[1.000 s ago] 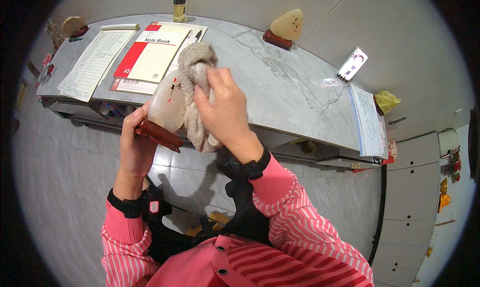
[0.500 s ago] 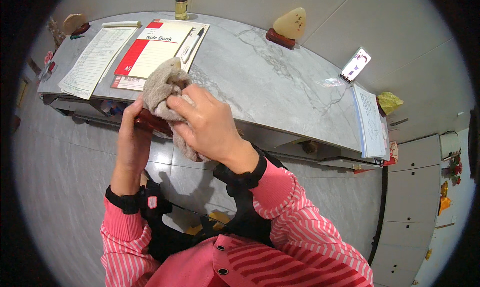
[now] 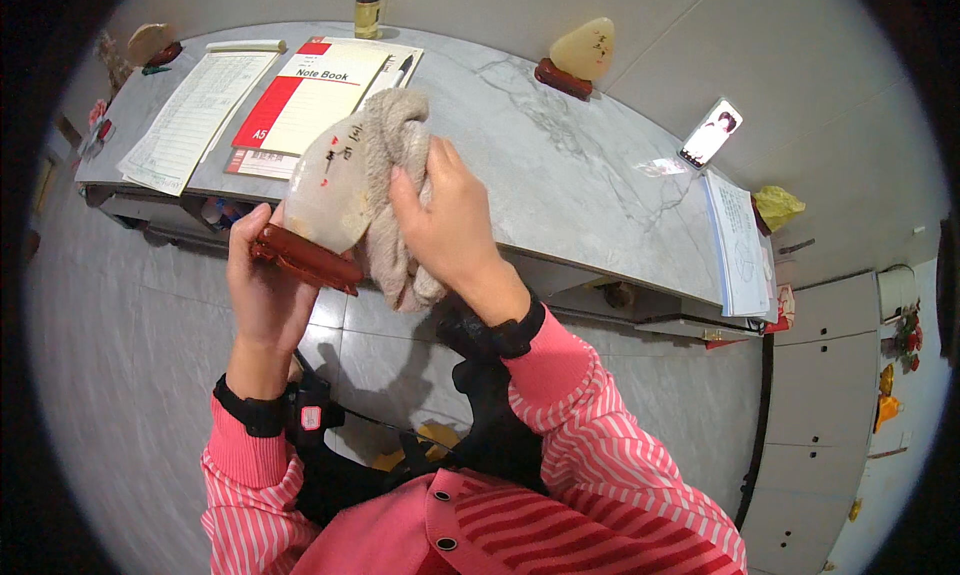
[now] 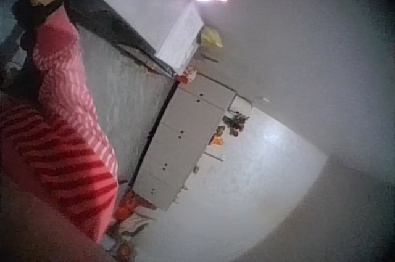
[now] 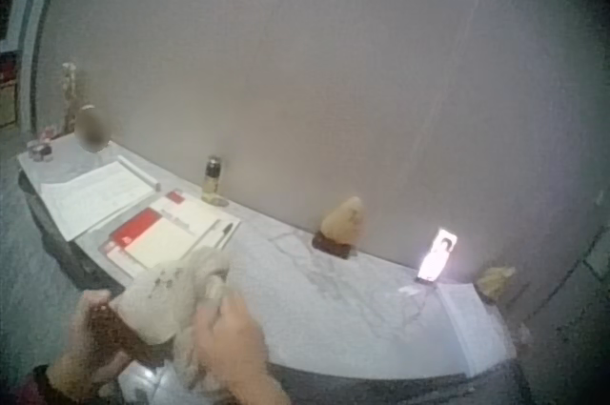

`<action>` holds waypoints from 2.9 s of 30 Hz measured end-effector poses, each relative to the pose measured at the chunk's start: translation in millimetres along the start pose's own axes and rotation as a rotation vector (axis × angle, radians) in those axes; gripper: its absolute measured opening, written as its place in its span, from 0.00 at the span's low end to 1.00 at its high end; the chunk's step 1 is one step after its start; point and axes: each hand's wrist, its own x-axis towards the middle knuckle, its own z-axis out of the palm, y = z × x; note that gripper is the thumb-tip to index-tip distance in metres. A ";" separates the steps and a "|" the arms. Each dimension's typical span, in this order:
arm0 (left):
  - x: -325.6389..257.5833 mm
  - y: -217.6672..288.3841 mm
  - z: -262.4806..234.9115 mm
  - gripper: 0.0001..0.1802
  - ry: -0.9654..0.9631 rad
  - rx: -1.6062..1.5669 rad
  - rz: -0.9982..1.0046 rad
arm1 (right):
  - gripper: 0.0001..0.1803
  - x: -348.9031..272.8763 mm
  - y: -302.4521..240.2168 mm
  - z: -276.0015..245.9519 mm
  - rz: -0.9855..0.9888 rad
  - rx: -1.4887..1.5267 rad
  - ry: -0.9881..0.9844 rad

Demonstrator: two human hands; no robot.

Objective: The person sits on the floor and wipes a small decorative stone with a cloth. They hold the stone in the left hand and rub its surface with the cloth in the right hand, rotating the stone to cover different sides. The person briefly touches a phone on the table before resuming wiping.

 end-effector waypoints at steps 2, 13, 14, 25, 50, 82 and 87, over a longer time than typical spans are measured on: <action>2.0 1.1 -0.4 0.33 0.048 -0.090 0.029 | 0.19 -5.0 -7.7 3.0 -0.036 -0.003 -0.026; 7.0 14.5 -12.9 0.26 0.049 -0.273 0.143 | 0.19 -23.8 -32.9 1.2 -0.233 0.085 -0.119; 7.6 13.9 -15.3 0.24 0.033 -0.278 0.139 | 0.20 -23.1 -31.5 -0.3 -0.240 0.068 -0.099; 10.6 19.4 -29.1 0.16 0.140 0.024 0.063 | 0.25 -21.1 -22.7 -5.5 -0.359 -0.044 -0.156; 16.1 14.9 -25.6 0.23 0.056 0.043 0.086 | 0.18 -17.3 -17.4 -10.1 -0.142 0.168 -0.154; 5.4 7.8 -0.8 0.29 -0.007 0.228 0.070 | 0.19 -10.6 -6.9 0.2 0.141 0.595 -0.097; 6.4 9.2 -4.2 0.28 -0.031 0.228 0.128 | 0.17 -14.7 -9.6 2.9 0.091 0.534 -0.103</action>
